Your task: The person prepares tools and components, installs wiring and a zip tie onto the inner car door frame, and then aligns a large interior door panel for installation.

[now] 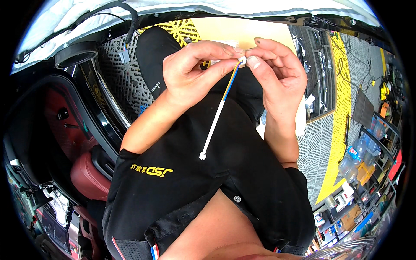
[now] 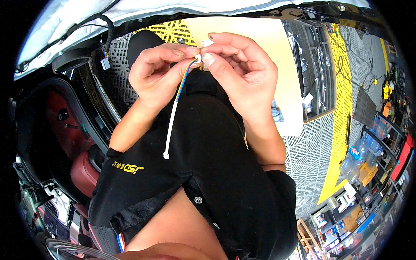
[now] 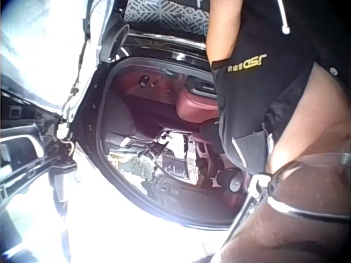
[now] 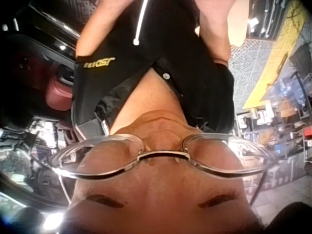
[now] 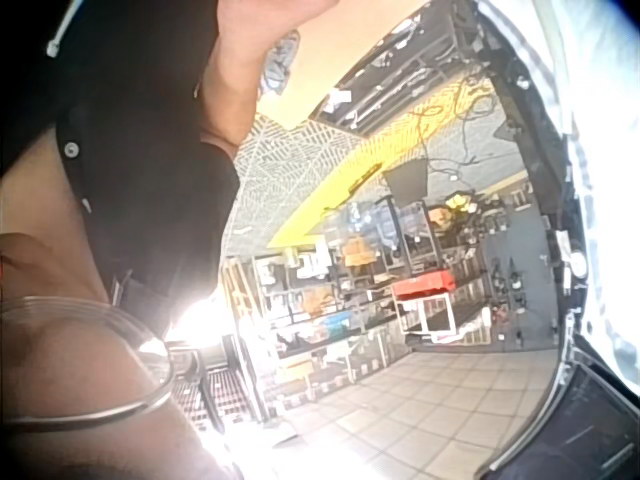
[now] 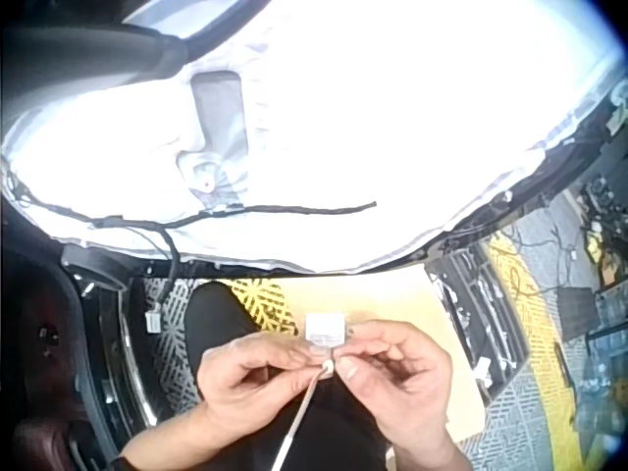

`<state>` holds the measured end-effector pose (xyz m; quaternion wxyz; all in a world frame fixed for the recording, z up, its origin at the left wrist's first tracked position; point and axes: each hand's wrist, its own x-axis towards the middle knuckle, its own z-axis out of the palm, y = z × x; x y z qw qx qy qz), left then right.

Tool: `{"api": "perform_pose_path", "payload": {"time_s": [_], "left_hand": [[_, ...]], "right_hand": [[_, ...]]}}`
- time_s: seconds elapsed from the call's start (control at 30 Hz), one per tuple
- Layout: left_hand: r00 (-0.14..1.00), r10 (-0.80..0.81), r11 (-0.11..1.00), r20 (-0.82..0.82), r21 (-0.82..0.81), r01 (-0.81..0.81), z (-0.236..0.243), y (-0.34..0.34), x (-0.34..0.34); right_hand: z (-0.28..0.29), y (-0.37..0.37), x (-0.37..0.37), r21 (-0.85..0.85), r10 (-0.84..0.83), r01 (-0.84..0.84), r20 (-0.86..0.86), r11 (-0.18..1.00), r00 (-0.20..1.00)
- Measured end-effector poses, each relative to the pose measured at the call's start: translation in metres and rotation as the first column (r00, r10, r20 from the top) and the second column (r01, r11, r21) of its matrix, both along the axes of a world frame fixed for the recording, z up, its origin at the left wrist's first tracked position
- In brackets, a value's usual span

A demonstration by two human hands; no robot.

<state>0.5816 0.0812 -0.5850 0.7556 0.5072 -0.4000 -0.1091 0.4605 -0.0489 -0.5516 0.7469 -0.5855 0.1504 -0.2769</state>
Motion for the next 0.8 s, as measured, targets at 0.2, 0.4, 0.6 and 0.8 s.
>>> {"api": "perform_pose_path", "payload": {"time_s": [0.2, 0.4, 0.6, 0.8], "left_hand": [[1.0, 0.004, 1.0, 0.023, 0.011, -0.004, 0.0005, 0.0005, 0.0006], [1.0, 0.008, 1.0, 0.019, 0.015, -0.008, 0.0005, 0.0014, 0.0004], [0.999, 0.011, 1.0, 0.032, 0.022, -0.012, 0.0017, 0.0016, -0.0002], [0.998, 0.019, 1.0, 0.056, 0.023, -0.021, 0.002, 0.001, 0.0004]], "right_hand": [[0.0012, 0.0, -0.001, -0.049, 0.0, -0.001, -0.018, 0.999, 1.0], [0.0013, 0.0, -0.0001, -0.063, 0.001, -0.002, -0.013, 0.998, 1.0], [0.0015, 0.0007, -0.0021, -0.044, -0.003, 0.002, -0.019, 0.999, 1.0], [0.0018, 0.0006, -0.0022, -0.056, -0.012, 0.011, -0.024, 0.998, 1.0]]}}
